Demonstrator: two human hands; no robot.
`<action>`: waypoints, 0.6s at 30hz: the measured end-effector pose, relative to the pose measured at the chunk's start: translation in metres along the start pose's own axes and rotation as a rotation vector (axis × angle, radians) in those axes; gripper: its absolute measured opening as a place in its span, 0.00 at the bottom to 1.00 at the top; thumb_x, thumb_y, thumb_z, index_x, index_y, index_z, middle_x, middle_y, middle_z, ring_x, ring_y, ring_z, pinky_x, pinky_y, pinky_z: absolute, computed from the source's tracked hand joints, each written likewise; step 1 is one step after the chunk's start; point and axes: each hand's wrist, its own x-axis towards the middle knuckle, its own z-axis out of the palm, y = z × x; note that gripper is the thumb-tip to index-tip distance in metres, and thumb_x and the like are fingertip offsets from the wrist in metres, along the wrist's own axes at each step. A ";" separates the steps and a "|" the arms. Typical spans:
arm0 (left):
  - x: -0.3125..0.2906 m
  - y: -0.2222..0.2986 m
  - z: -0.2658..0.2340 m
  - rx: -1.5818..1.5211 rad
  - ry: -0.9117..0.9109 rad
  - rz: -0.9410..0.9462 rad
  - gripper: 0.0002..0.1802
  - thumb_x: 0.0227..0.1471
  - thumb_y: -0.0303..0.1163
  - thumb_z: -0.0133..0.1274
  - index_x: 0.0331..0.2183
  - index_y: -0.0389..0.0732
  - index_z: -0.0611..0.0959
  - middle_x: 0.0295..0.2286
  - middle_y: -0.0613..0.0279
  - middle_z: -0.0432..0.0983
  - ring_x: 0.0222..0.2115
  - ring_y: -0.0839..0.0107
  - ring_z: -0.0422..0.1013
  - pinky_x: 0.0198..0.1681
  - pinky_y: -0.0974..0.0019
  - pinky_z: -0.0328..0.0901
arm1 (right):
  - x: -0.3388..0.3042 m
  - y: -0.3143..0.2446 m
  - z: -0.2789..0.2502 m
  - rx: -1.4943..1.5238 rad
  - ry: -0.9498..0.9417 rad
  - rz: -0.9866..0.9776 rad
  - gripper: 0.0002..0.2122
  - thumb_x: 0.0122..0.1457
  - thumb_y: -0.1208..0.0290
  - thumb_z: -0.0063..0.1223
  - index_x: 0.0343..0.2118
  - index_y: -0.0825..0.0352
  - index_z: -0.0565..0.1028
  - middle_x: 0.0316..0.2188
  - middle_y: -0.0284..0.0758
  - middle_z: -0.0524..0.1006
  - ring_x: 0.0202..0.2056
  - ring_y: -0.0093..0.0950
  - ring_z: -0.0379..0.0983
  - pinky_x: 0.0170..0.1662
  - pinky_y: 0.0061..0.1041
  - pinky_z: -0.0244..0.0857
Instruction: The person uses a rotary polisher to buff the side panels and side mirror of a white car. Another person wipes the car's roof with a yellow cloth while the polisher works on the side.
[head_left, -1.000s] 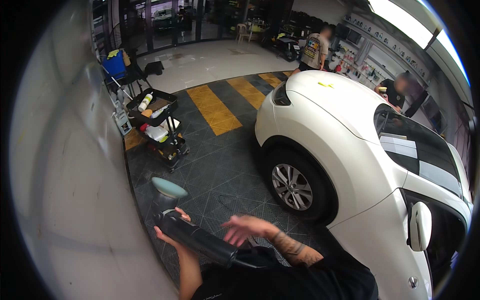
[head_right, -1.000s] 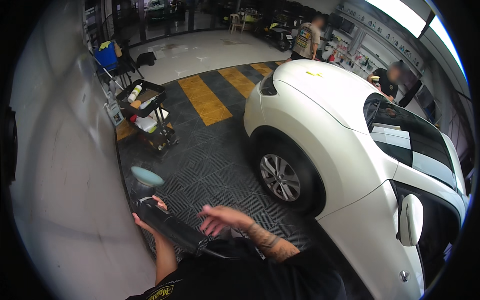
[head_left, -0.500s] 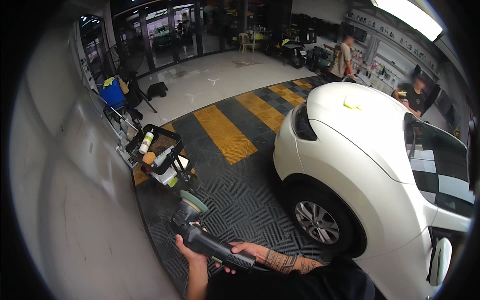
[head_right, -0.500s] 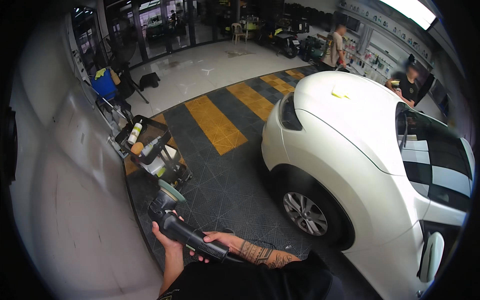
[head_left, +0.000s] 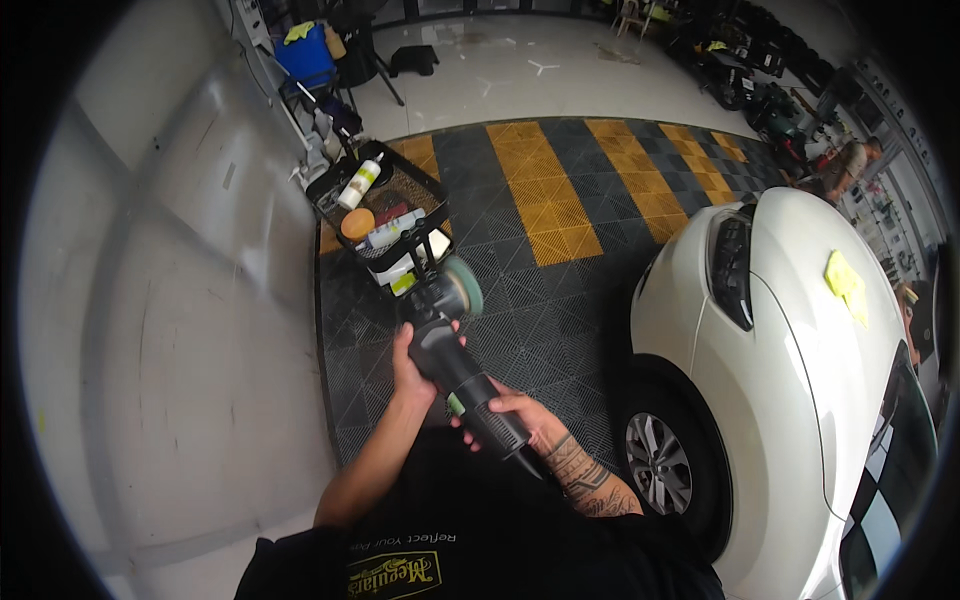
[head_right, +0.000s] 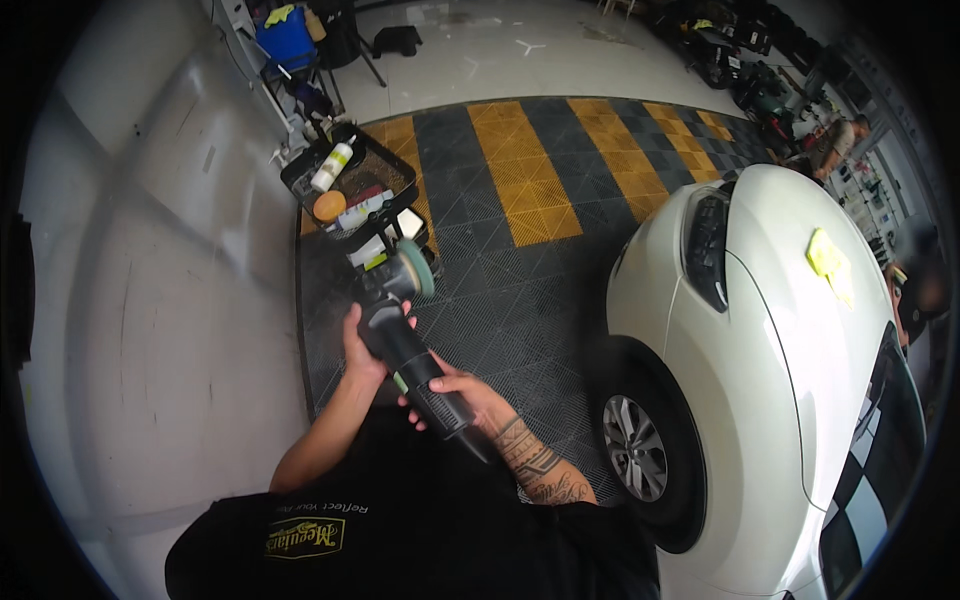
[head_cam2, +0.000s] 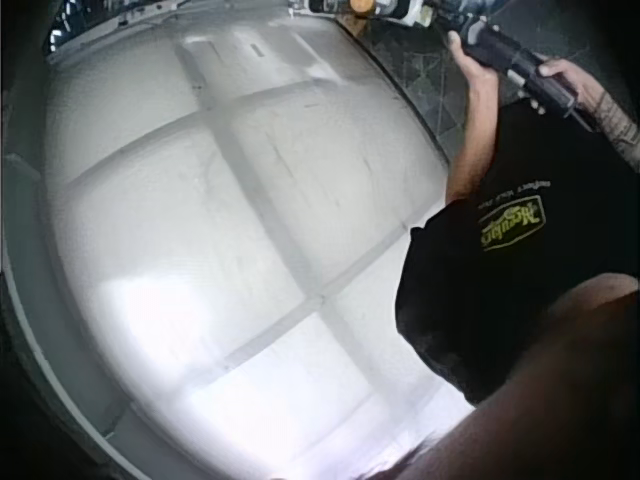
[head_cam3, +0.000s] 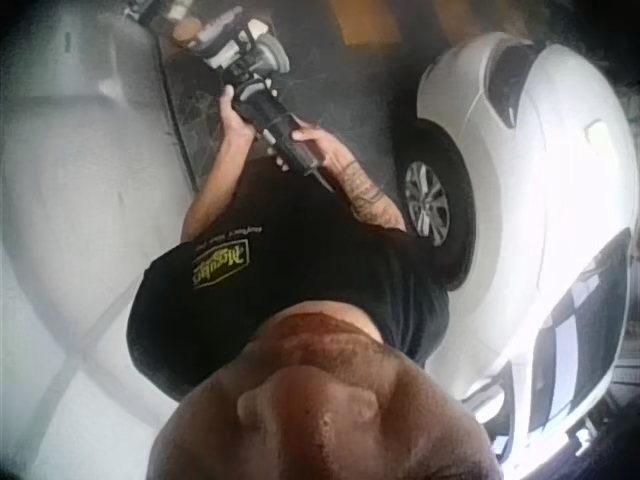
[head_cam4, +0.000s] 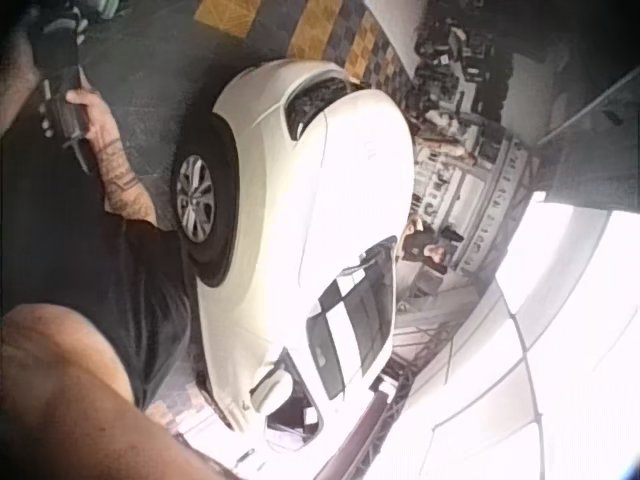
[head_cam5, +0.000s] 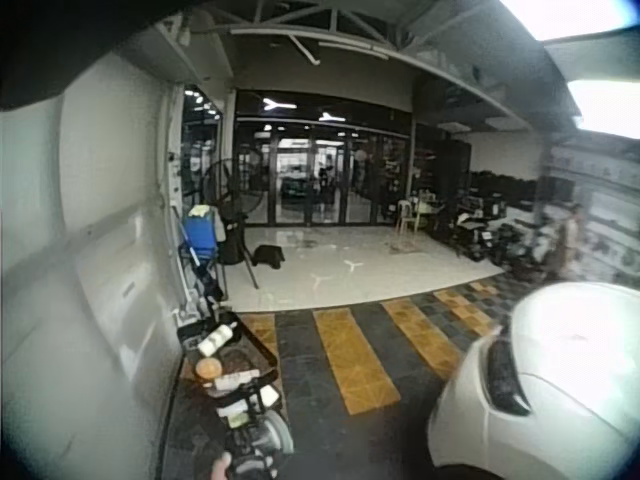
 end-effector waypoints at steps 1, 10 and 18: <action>0.013 0.008 0.001 0.012 0.070 -0.016 0.41 0.52 0.61 0.44 0.50 0.30 0.70 0.43 0.41 0.73 0.42 0.53 0.73 0.50 0.53 0.68 | 0.013 -0.008 -0.007 -0.025 0.031 -0.007 0.40 0.55 0.71 0.54 0.65 0.56 0.41 0.41 0.56 0.72 0.34 0.45 0.77 0.36 0.40 0.77; 0.217 0.116 -0.049 0.208 0.126 -0.304 0.34 0.53 0.57 0.49 0.49 0.37 0.72 0.41 0.53 0.73 0.40 0.58 0.73 0.45 0.52 0.69 | 0.218 -0.100 -0.037 -0.437 0.470 -0.269 0.47 0.49 0.71 0.60 0.67 0.61 0.40 0.47 0.49 0.71 0.45 0.38 0.72 0.47 0.33 0.69; 0.345 0.196 -0.130 0.645 0.086 -0.489 0.20 0.43 0.38 0.63 0.37 0.36 0.78 0.29 0.58 0.76 0.28 0.63 0.75 0.31 0.60 0.72 | 0.392 -0.125 -0.043 -0.861 0.901 -0.333 0.52 0.45 0.61 0.65 0.66 0.68 0.38 0.50 0.51 0.70 0.50 0.37 0.70 0.52 0.31 0.64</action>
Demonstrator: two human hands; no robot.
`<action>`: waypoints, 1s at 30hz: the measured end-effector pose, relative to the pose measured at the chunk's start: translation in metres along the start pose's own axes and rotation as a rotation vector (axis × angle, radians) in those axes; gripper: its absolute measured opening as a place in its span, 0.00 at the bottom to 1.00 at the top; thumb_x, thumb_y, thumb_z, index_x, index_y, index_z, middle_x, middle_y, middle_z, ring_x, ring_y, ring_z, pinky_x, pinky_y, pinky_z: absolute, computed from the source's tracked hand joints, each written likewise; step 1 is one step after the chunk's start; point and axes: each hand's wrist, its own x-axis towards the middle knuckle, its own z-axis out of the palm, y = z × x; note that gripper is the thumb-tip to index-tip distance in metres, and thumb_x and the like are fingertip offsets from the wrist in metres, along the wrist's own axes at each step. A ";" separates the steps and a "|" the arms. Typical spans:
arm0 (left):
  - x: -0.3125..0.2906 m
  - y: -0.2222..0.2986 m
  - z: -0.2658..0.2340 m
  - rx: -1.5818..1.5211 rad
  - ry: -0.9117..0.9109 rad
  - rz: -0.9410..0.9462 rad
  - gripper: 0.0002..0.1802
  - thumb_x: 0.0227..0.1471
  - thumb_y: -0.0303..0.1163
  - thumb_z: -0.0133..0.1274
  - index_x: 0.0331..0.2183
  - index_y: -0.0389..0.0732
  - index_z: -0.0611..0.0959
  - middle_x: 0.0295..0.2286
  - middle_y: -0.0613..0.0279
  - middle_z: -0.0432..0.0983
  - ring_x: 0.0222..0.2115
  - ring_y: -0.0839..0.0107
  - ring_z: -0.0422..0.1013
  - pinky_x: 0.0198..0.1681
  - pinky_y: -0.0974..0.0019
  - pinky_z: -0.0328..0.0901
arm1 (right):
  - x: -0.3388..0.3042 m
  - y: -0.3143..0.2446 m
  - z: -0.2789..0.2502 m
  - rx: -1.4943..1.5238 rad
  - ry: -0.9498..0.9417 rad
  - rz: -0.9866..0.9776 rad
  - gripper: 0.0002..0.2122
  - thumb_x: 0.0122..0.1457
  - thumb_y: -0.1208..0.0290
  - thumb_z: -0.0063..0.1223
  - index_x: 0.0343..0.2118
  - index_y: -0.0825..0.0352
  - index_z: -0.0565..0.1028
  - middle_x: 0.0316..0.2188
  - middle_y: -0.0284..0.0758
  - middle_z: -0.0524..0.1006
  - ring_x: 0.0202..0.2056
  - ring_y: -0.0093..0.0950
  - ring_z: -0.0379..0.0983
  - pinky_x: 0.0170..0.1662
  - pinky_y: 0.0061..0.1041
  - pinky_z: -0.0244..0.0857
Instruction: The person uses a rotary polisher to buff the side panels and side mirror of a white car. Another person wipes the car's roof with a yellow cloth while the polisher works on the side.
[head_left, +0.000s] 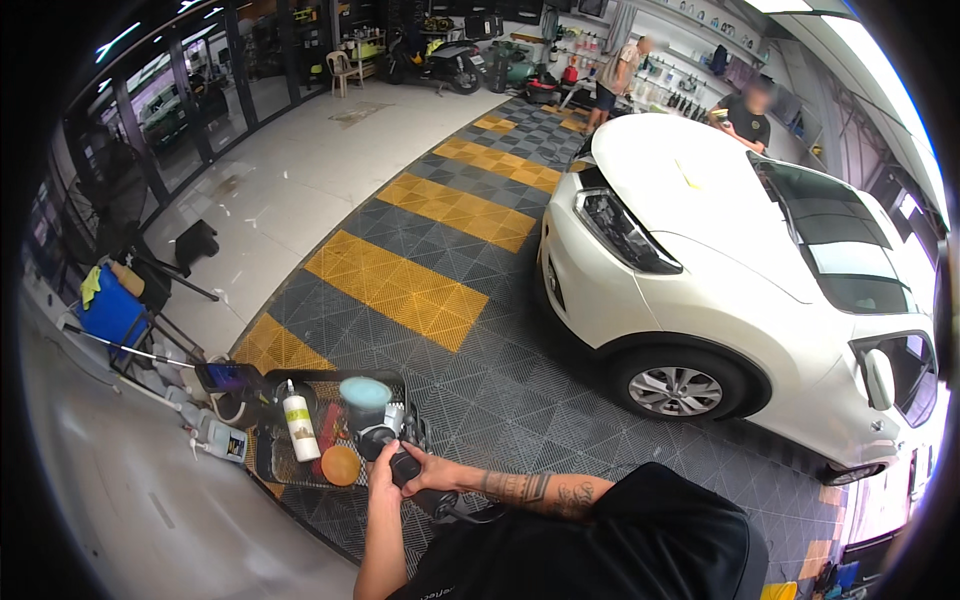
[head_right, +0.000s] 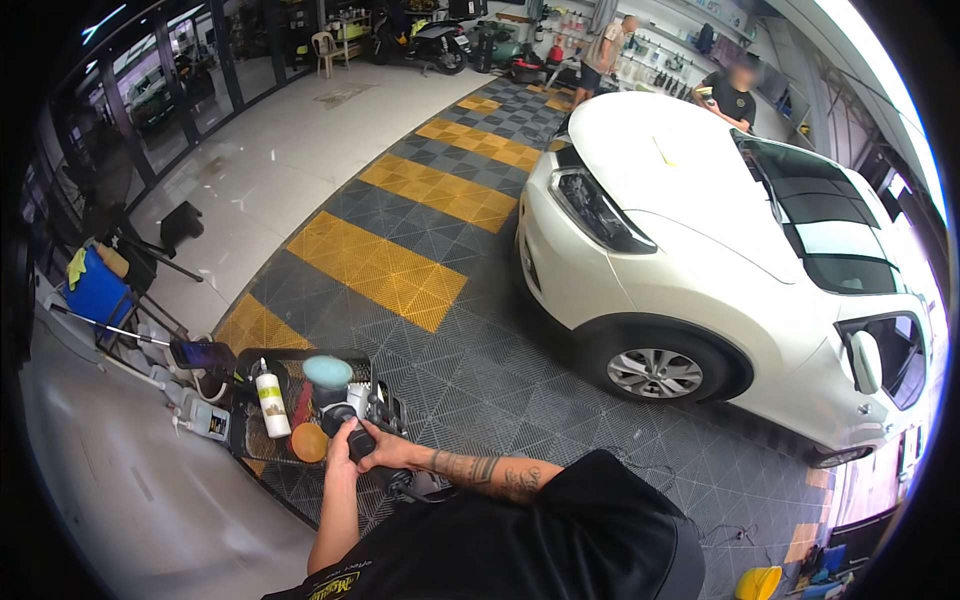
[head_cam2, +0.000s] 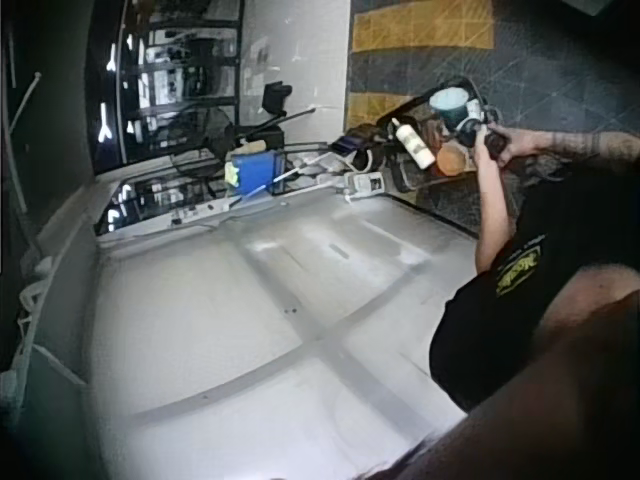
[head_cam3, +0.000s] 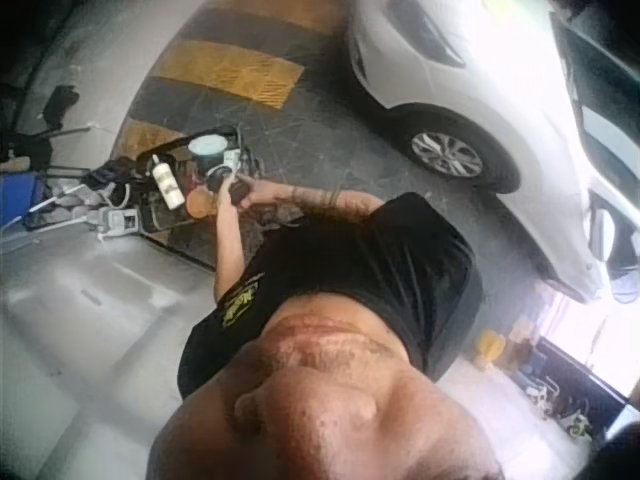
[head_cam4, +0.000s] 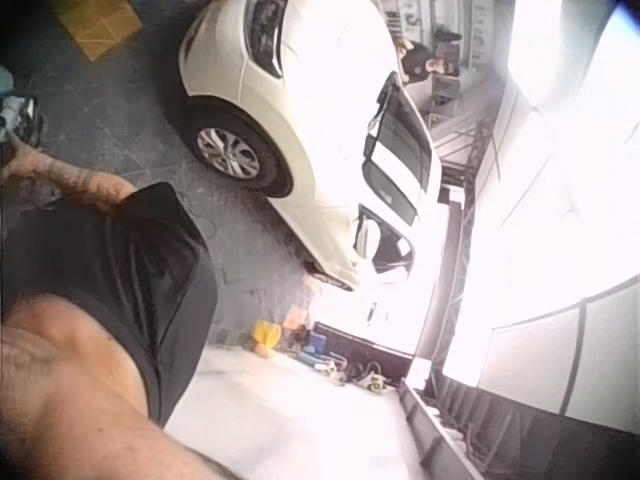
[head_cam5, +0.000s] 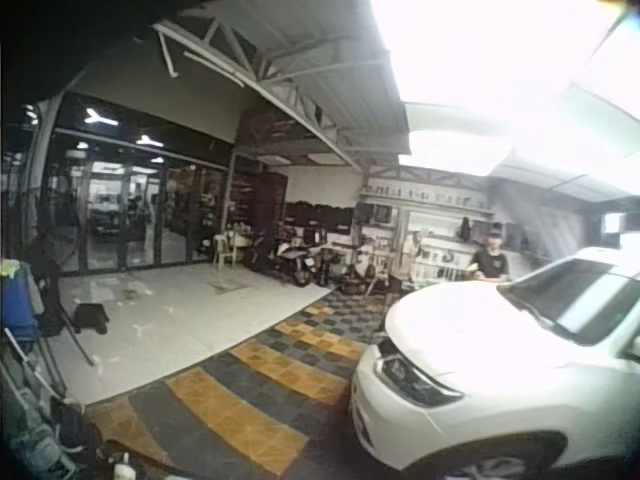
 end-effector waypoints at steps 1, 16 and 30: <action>0.023 -0.003 -0.023 -0.014 -0.006 -0.066 0.21 0.43 0.41 0.61 0.36 0.37 0.77 0.28 0.58 0.76 0.27 0.63 0.75 0.30 0.60 0.72 | 0.013 0.001 0.009 -0.145 0.031 0.003 0.52 0.47 0.58 0.64 0.66 0.68 0.38 0.49 0.52 0.71 0.48 0.38 0.71 0.50 0.31 0.65; 0.167 0.069 -0.132 0.578 -0.109 0.109 0.18 0.35 0.31 0.61 0.33 0.36 0.78 0.24 0.57 0.74 0.19 0.63 0.72 0.22 0.59 0.70 | -0.182 0.285 -0.102 -1.050 0.415 0.981 0.08 0.51 0.67 0.55 0.22 0.65 0.81 0.18 0.36 0.79 0.24 0.29 0.78 0.30 0.31 0.74; 0.170 0.041 -0.109 0.831 -0.356 -0.290 0.33 0.37 0.33 0.61 0.47 0.35 0.73 0.36 0.52 0.74 0.33 0.59 0.73 0.35 0.58 0.69 | -0.334 0.409 0.194 0.353 0.929 0.908 0.08 0.48 0.62 0.58 0.24 0.61 0.81 0.26 0.35 0.78 0.32 0.33 0.75 0.35 0.35 0.71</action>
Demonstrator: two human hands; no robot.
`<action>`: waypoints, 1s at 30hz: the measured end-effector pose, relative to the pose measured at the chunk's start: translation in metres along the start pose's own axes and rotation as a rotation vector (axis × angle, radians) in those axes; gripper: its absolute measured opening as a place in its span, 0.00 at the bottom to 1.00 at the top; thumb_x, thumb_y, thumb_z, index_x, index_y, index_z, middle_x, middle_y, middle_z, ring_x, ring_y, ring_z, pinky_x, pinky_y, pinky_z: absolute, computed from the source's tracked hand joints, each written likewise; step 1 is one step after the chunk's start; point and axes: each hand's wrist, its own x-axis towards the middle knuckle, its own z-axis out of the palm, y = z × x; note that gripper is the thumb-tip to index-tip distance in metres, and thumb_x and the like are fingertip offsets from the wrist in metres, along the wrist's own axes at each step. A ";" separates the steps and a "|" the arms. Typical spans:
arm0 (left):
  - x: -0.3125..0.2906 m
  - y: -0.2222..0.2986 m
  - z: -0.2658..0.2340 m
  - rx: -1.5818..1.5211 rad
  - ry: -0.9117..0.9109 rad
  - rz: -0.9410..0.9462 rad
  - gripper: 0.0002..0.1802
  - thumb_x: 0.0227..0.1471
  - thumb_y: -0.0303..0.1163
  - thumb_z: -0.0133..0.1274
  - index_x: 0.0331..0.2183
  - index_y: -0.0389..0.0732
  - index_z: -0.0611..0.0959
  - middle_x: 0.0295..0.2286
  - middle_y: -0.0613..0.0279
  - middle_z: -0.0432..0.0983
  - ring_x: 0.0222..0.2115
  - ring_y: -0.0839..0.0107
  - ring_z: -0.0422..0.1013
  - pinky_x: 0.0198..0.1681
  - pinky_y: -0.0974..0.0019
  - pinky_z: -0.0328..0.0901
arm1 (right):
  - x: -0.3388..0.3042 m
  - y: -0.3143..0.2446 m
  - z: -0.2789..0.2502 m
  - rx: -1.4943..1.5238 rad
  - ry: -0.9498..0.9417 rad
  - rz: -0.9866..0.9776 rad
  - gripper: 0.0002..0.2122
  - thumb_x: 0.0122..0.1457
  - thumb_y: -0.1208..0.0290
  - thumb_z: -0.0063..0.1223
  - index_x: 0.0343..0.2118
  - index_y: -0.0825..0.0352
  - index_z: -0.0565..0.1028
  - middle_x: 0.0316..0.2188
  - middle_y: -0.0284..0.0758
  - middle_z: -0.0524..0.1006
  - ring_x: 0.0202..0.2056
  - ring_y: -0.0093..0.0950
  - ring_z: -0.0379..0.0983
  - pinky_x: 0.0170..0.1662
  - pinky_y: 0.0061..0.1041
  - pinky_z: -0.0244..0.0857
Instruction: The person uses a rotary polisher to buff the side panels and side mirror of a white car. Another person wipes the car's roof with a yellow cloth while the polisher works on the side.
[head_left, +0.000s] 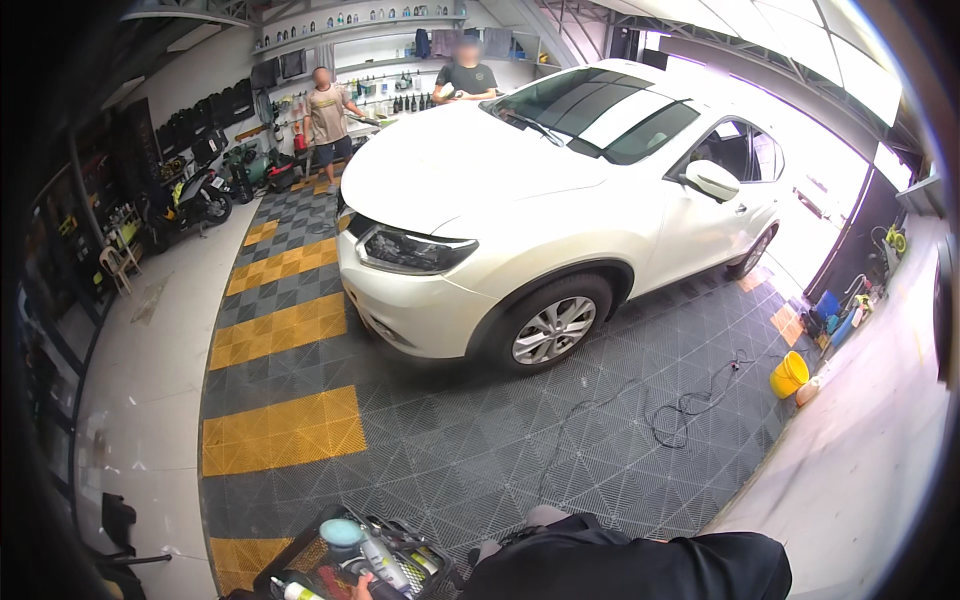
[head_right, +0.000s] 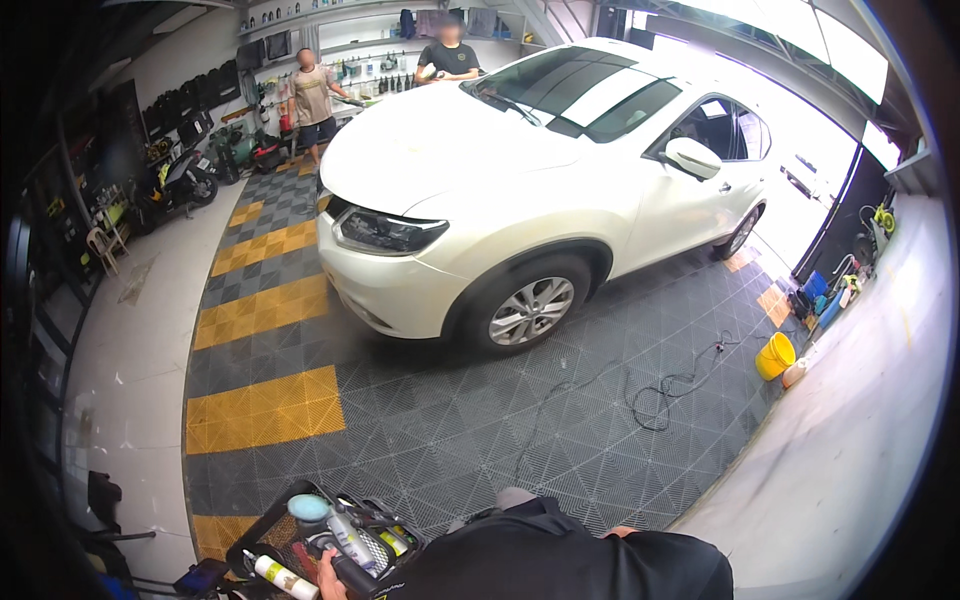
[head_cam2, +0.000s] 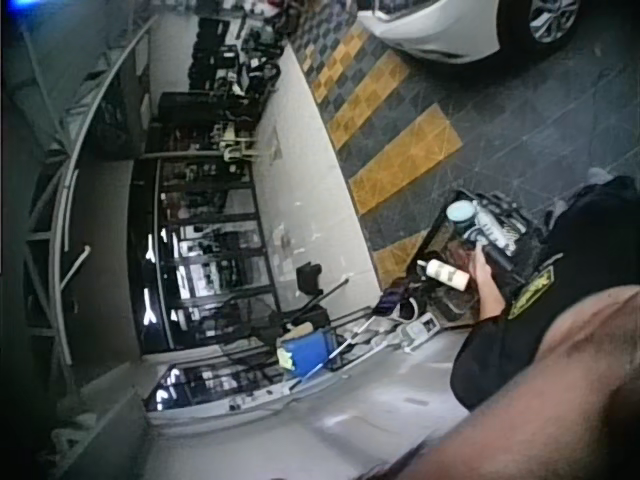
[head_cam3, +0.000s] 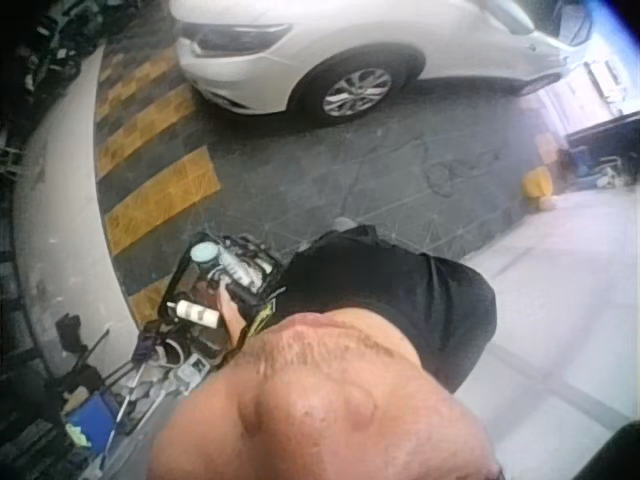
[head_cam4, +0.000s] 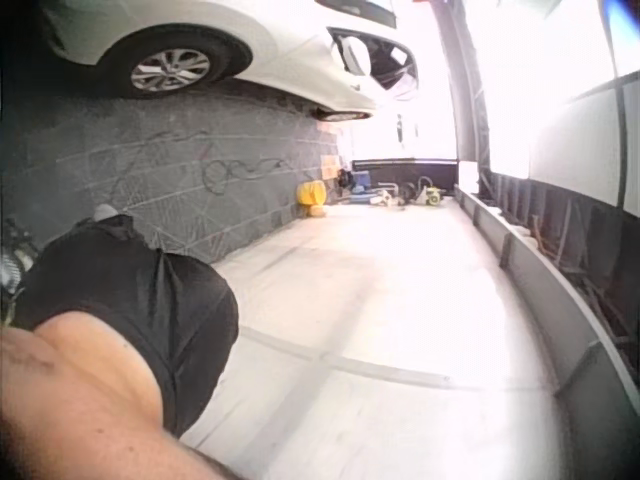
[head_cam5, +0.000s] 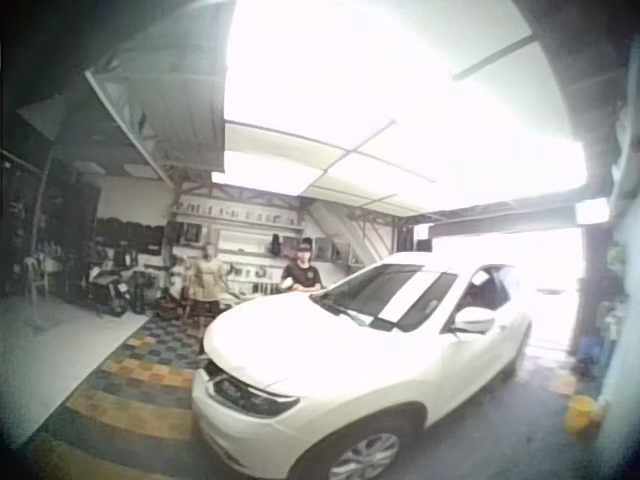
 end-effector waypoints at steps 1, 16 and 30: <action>-0.003 0.006 0.008 0.011 -0.018 -0.001 0.33 0.37 0.34 0.61 0.48 0.35 0.72 0.37 0.51 0.74 0.34 0.59 0.72 0.36 0.57 0.69 | 0.006 0.002 0.010 0.040 -0.011 -0.022 0.08 0.48 0.62 0.59 0.24 0.61 0.81 0.27 0.35 0.78 0.32 0.34 0.75 0.35 0.36 0.71; -0.019 0.010 0.038 0.057 -0.104 0.032 0.42 0.38 0.39 0.62 0.54 0.32 0.67 0.47 0.45 0.70 0.46 0.56 0.69 0.47 0.57 0.66 | -0.004 -0.129 -0.073 0.289 0.197 -0.251 0.23 0.54 0.70 0.43 0.55 0.62 0.70 0.27 0.38 0.79 0.24 0.31 0.77 0.25 0.30 0.75; -0.142 -0.012 0.182 1.290 0.630 0.459 0.37 0.50 0.47 0.52 0.54 0.31 0.69 0.59 0.38 0.53 0.62 0.44 0.44 0.60 0.31 0.40 | 0.115 -0.027 -0.099 0.218 -0.147 -0.195 0.13 0.54 0.73 0.49 0.44 0.65 0.74 0.28 0.37 0.79 0.25 0.33 0.77 0.27 0.33 0.75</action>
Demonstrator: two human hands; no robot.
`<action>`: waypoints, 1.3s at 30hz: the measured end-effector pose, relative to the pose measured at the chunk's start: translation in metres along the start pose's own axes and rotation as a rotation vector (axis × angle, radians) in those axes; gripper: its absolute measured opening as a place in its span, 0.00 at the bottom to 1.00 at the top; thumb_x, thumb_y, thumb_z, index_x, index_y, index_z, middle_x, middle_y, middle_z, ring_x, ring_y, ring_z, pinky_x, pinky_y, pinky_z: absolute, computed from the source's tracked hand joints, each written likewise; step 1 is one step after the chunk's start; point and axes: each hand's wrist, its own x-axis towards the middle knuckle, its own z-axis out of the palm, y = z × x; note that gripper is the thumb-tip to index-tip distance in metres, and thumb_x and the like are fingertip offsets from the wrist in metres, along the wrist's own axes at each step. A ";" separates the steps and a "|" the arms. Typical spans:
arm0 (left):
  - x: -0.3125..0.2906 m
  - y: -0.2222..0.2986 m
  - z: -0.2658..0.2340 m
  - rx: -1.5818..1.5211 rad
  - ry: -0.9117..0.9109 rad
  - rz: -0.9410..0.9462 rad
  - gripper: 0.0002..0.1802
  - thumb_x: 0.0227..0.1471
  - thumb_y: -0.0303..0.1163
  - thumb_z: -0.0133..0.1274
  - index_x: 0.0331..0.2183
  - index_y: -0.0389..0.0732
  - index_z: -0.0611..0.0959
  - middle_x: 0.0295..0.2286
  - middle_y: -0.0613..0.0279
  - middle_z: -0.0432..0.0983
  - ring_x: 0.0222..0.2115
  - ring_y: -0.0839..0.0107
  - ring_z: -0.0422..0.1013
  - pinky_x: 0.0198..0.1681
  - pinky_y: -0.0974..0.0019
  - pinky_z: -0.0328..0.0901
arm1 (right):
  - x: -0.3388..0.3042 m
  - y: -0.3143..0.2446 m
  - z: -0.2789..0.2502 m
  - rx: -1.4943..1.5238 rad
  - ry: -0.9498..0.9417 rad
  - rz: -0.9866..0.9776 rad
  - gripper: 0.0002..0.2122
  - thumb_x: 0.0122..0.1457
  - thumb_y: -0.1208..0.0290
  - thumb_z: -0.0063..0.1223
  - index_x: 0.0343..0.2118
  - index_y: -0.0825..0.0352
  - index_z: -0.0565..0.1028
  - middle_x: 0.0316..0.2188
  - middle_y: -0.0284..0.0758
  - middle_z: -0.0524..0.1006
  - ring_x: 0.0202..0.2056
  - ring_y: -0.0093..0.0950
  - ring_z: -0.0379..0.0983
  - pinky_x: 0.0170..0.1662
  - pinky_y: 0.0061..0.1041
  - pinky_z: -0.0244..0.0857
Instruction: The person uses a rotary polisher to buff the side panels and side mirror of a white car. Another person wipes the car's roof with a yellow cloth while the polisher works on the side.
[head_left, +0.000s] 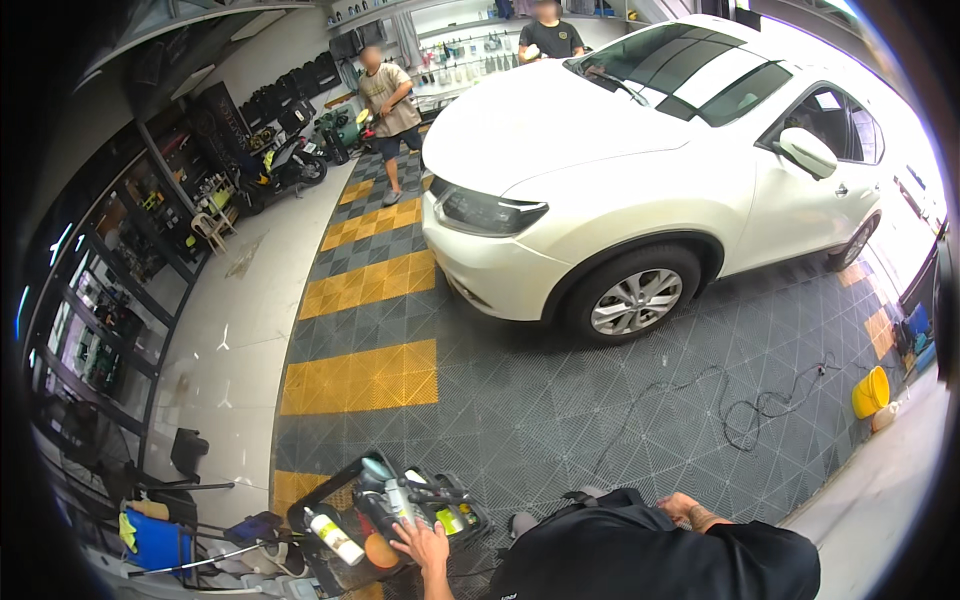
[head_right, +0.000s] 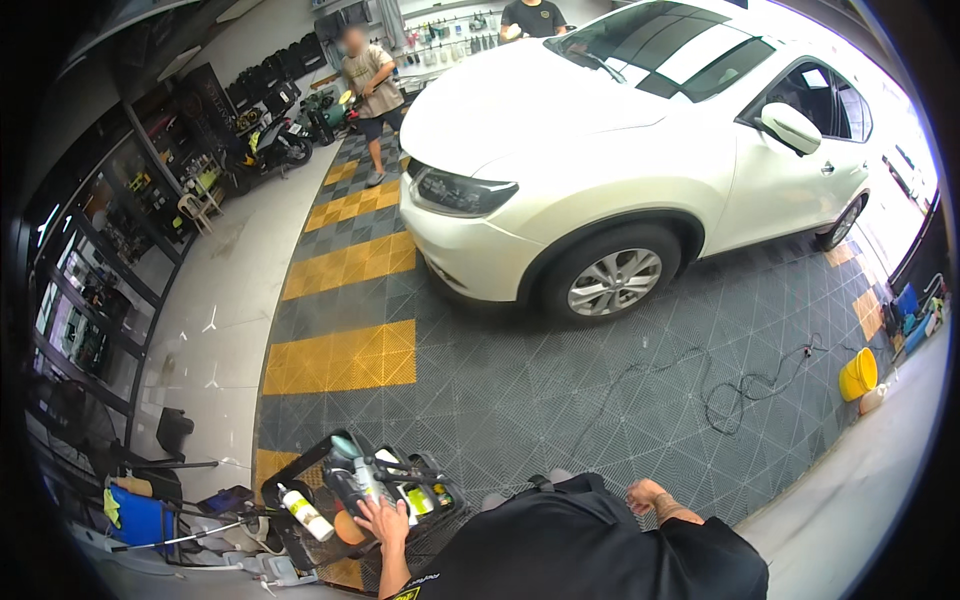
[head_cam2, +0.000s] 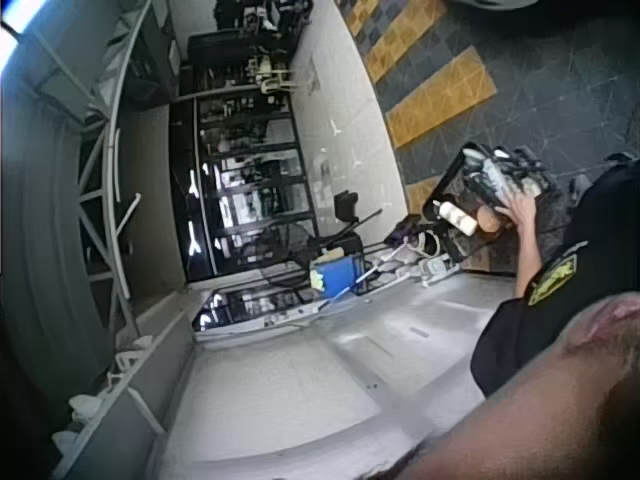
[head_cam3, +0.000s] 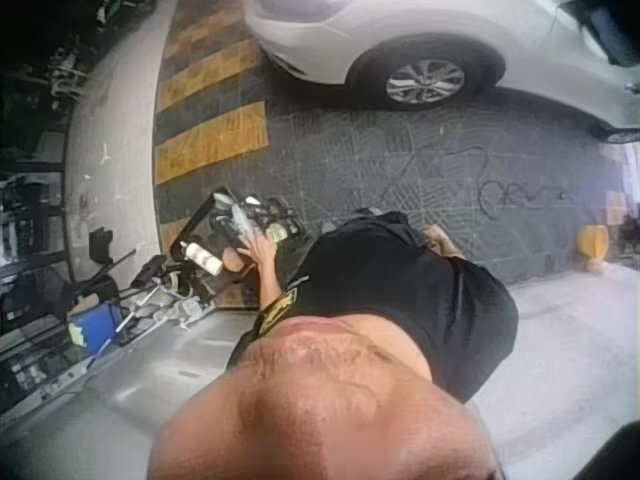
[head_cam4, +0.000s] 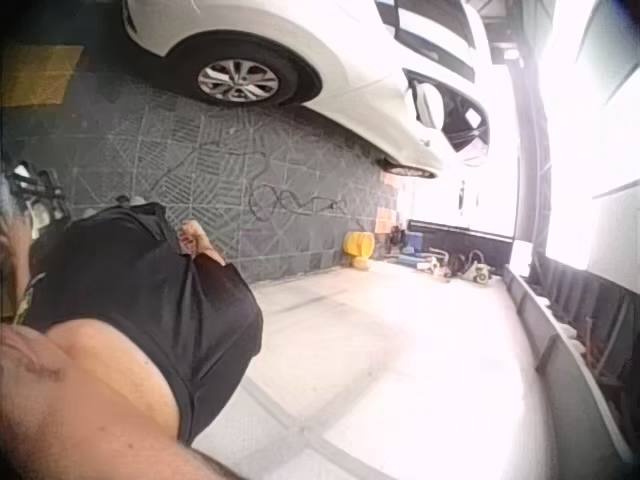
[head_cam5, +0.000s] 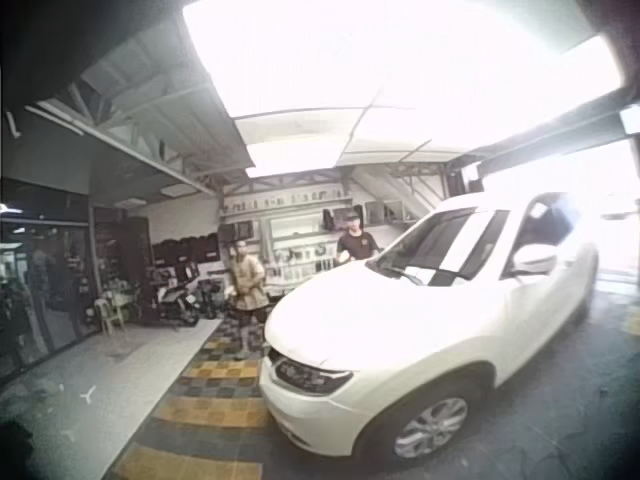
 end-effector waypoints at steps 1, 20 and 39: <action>-0.007 0.010 0.016 0.000 -0.014 0.069 0.33 0.52 0.47 0.50 0.52 0.32 0.72 0.58 0.40 0.54 0.63 0.44 0.43 0.59 0.29 0.39 | -0.005 -0.019 -0.022 0.035 -0.001 0.018 0.14 0.55 0.73 0.49 0.45 0.66 0.74 0.29 0.37 0.79 0.25 0.31 0.77 0.27 0.33 0.75; -0.008 -0.001 0.064 0.193 -0.256 -0.102 0.28 0.44 0.33 0.58 0.49 0.42 0.69 0.51 0.55 0.62 0.51 0.52 0.65 0.52 0.53 0.64 | -0.050 0.153 -0.123 -0.946 0.072 -0.563 0.08 0.49 0.62 0.58 0.29 0.58 0.82 0.23 0.25 0.80 0.25 0.21 0.78 0.30 0.24 0.73; -0.143 -0.186 0.059 0.106 -0.211 -0.063 0.45 0.40 0.48 0.62 0.58 0.48 0.62 0.54 0.61 0.61 0.57 0.53 0.53 0.63 0.37 0.35 | -0.174 -0.333 -0.048 0.039 0.099 -0.867 0.18 0.62 0.72 0.45 0.54 0.72 0.67 0.37 0.40 0.80 0.31 0.25 0.78 0.33 0.21 0.73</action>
